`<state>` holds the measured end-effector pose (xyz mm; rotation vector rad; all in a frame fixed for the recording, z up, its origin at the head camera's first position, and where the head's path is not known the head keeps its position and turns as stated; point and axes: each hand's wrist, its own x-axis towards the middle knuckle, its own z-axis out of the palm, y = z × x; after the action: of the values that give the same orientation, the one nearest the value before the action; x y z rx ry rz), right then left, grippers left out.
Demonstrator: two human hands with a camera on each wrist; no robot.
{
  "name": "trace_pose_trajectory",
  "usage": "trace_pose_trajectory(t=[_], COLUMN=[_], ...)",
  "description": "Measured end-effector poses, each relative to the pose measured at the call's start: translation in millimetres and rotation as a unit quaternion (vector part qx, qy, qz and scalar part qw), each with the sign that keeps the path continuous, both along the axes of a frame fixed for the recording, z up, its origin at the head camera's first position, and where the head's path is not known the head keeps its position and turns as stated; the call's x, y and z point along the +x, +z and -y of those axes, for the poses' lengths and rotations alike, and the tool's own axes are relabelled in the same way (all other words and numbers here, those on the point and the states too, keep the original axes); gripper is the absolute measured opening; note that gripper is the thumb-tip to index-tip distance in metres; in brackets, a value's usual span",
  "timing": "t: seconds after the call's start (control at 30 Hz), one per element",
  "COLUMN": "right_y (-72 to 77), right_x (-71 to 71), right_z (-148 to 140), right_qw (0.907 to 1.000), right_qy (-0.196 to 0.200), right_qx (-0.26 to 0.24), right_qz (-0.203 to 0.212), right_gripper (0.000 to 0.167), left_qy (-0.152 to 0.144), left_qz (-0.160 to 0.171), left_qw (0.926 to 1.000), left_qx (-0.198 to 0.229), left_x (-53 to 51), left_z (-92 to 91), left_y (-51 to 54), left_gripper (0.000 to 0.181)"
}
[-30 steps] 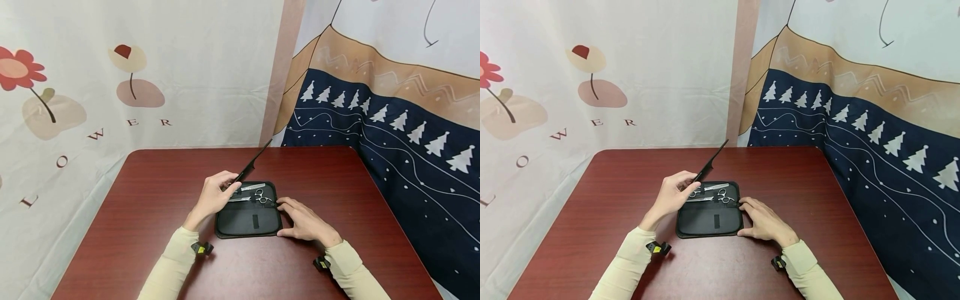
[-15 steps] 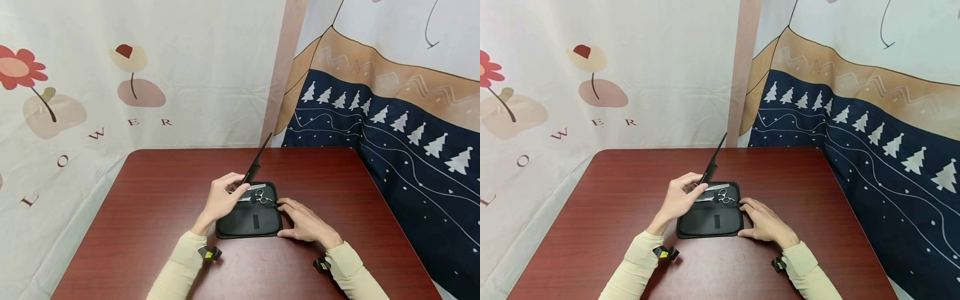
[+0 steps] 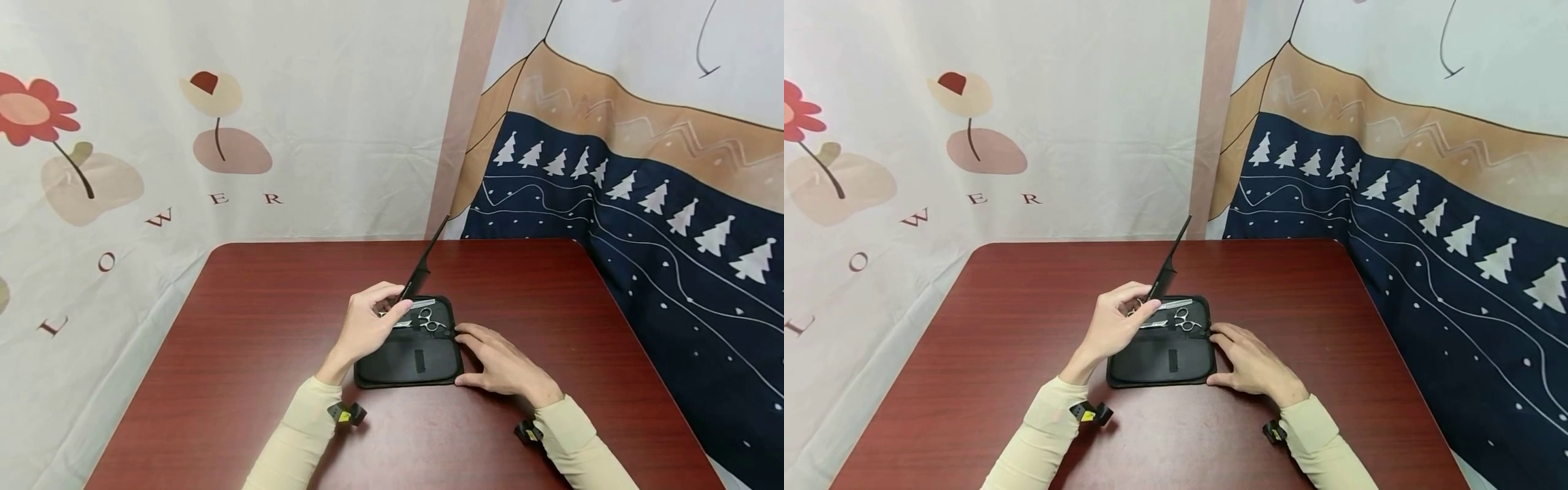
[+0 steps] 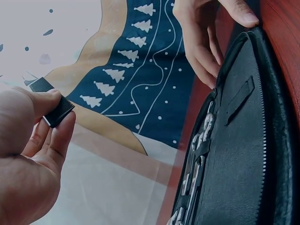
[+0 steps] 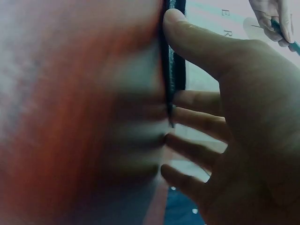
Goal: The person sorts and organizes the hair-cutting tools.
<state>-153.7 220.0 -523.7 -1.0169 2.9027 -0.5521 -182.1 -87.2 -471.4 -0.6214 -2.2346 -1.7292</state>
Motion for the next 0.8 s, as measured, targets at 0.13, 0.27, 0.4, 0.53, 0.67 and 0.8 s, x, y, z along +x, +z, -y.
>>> trace_pose_trajectory(t=[0.13,0.27,0.4,0.53,0.67,0.8], right_y=[8.4,19.1,28.3,36.4,44.2,53.2], right_x=[-0.3,-4.1,-10.7,-16.4,-20.5,-23.3], right_z=[-3,-6,-6,-2,7,18], right_qw=[1.0,0.9982,0.9926,0.9836,0.9729,0.9599], right_qy=[-0.009,-0.024,-0.034,-0.044,-0.046,-0.046], right_qx=[0.0,-0.046,-0.104,-0.166,-0.225,-0.276], right_qz=[0.001,0.032,0.053,0.057,0.028,-0.006], right_gripper=[0.079,0.087,0.094,0.096,0.095,0.093], left_qy=[-0.005,-0.008,-0.01,-0.017,-0.021,-0.029], left_qz=[0.006,0.008,0.006,0.002,0.001,-0.004], left_qw=[1.0,0.9999,0.9999,0.9998,0.9997,0.9992], left_qx=[-0.003,0.005,0.013,0.013,0.015,0.028], left_x=[1.6,3.1,3.5,4.1,5.8,8.1], left_z=[-0.1,-0.3,-0.6,-1.6,-3.1,-5.4], left_y=[1.2,2.4,2.7,3.4,5.1,7.2], left_gripper=[0.017,0.018,0.019,0.019,0.019,0.02])
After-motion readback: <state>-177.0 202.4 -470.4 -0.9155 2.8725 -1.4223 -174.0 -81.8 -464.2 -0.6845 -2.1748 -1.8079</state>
